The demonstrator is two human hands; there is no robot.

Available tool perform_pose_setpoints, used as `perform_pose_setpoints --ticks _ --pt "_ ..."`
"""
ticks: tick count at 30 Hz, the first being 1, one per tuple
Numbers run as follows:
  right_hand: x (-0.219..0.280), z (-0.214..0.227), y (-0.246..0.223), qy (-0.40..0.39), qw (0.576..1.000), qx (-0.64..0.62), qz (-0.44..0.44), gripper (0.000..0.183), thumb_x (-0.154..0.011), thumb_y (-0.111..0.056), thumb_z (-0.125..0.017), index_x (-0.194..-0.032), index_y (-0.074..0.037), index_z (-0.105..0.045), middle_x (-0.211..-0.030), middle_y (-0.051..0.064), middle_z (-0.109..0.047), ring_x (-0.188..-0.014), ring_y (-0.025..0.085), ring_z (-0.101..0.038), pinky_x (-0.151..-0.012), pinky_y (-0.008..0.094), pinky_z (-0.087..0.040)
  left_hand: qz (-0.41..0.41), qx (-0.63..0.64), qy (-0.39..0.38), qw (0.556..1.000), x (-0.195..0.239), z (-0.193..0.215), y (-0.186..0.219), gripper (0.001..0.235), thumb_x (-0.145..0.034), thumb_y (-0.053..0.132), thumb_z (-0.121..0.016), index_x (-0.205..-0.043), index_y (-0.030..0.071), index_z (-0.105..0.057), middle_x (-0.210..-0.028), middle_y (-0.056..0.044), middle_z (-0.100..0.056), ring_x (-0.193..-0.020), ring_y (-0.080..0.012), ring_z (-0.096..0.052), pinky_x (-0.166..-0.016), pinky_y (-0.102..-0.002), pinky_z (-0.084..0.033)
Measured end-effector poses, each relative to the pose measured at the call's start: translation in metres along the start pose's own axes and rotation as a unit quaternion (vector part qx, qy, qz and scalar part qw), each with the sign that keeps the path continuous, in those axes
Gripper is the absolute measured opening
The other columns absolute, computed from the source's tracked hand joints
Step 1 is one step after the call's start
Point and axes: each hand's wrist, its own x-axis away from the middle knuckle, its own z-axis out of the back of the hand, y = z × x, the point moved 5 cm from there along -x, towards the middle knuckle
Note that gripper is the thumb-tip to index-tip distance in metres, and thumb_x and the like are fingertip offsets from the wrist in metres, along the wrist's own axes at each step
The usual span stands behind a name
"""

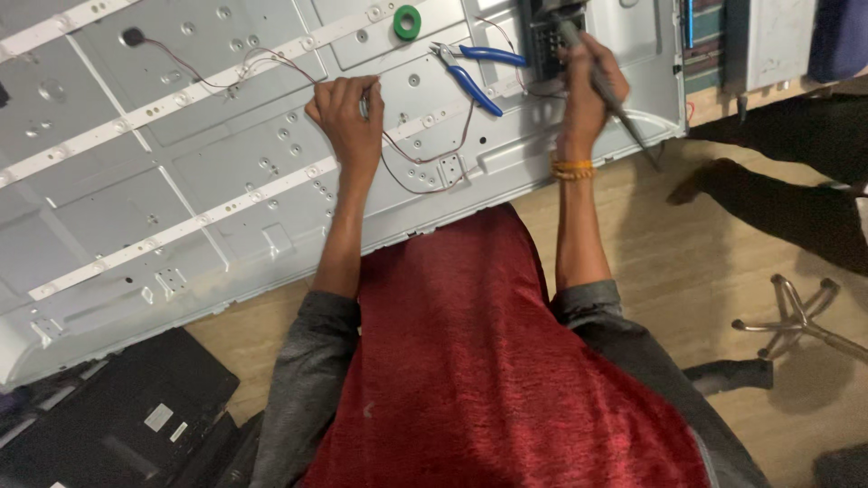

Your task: The person uses a soldering iron to heat and join wires on the back panel of an appliance, then uses pliers to cut a piece of red electrical tape and wraps it around the wire connection.

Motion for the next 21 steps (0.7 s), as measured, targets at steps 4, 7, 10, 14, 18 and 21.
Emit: perform_pose_setpoints --ticks 4,7,10,14,18,21 --pt "0.001 -0.008 -0.006 -0.011 1.000 -0.011 -0.014 0.026 -0.101 -0.009 -0.068 -0.120 0.008 -0.072 -0.092 0.011 -0.076 -0.074 0.009 -0.062 -0.067 0.023 -0.049 -0.006 -0.008 0.004 1.000 -0.007 0.000 -0.001 0.005 -0.094 0.015 -0.075 -0.099 0.013 -0.074 -0.093 0.002 -0.066 -0.100 -0.0213 -0.053 -0.094 -0.041 -0.032" --pt "0.009 -0.001 -0.013 -0.012 1.000 -0.006 -0.013 0.023 -0.101 -0.007 -0.067 -0.116 0.009 -0.075 -0.086 0.010 -0.072 -0.071 0.010 -0.058 -0.065 0.024 -0.046 -0.005 0.003 -0.006 1.000 0.004 0.002 0.000 0.006 -0.096 0.016 -0.075 -0.100 0.012 -0.074 -0.095 0.001 -0.066 -0.102 -0.0217 -0.053 -0.095 -0.040 -0.031" --pt "0.006 0.023 -0.020 0.053 0.995 -0.066 -0.049 0.021 -0.098 -0.011 -0.065 -0.105 0.007 -0.073 -0.081 0.009 -0.071 -0.068 0.013 -0.061 -0.060 0.026 -0.046 -0.011 -0.004 -0.006 1.000 -0.004 0.003 -0.001 0.006 -0.096 0.016 -0.075 -0.101 0.013 -0.073 -0.094 0.002 -0.065 -0.102 -0.0220 -0.052 -0.095 -0.040 -0.032" --pt "0.010 0.060 -0.007 0.126 0.920 -0.310 -0.204 0.024 -0.094 -0.019 -0.067 -0.100 0.003 -0.072 -0.076 0.011 -0.067 -0.066 0.017 -0.058 -0.061 0.029 -0.045 -0.012 -0.003 0.003 1.000 0.005 0.002 -0.001 0.007 -0.095 0.017 -0.076 -0.101 0.014 -0.073 -0.093 0.002 -0.065 -0.102 -0.0218 -0.053 -0.095 -0.041 -0.032" --pt "0.011 0.054 0.005 0.101 0.882 -0.390 -0.243 0.016 -0.091 -0.023 -0.070 -0.088 -0.007 -0.066 -0.072 0.008 -0.066 -0.060 0.018 -0.055 -0.057 0.032 -0.042 -0.004 0.009 -0.007 1.000 0.002 -0.001 -0.007 0.006 -0.095 0.016 -0.076 -0.099 0.013 -0.074 -0.090 0.002 -0.065 -0.099 -0.0218 -0.053 -0.093 -0.040 -0.031" --pt "0.016 0.040 0.005 0.079 0.862 -0.414 -0.281 0.018 -0.093 -0.023 -0.070 -0.090 -0.006 -0.065 -0.073 0.007 -0.066 -0.061 0.017 -0.053 -0.059 0.033 -0.041 0.012 0.027 -0.010 1.000 0.002 0.000 -0.013 0.005 -0.094 0.016 -0.077 -0.098 0.014 -0.075 -0.088 0.003 -0.065 -0.096 -0.0202 -0.054 -0.092 -0.039 -0.031"
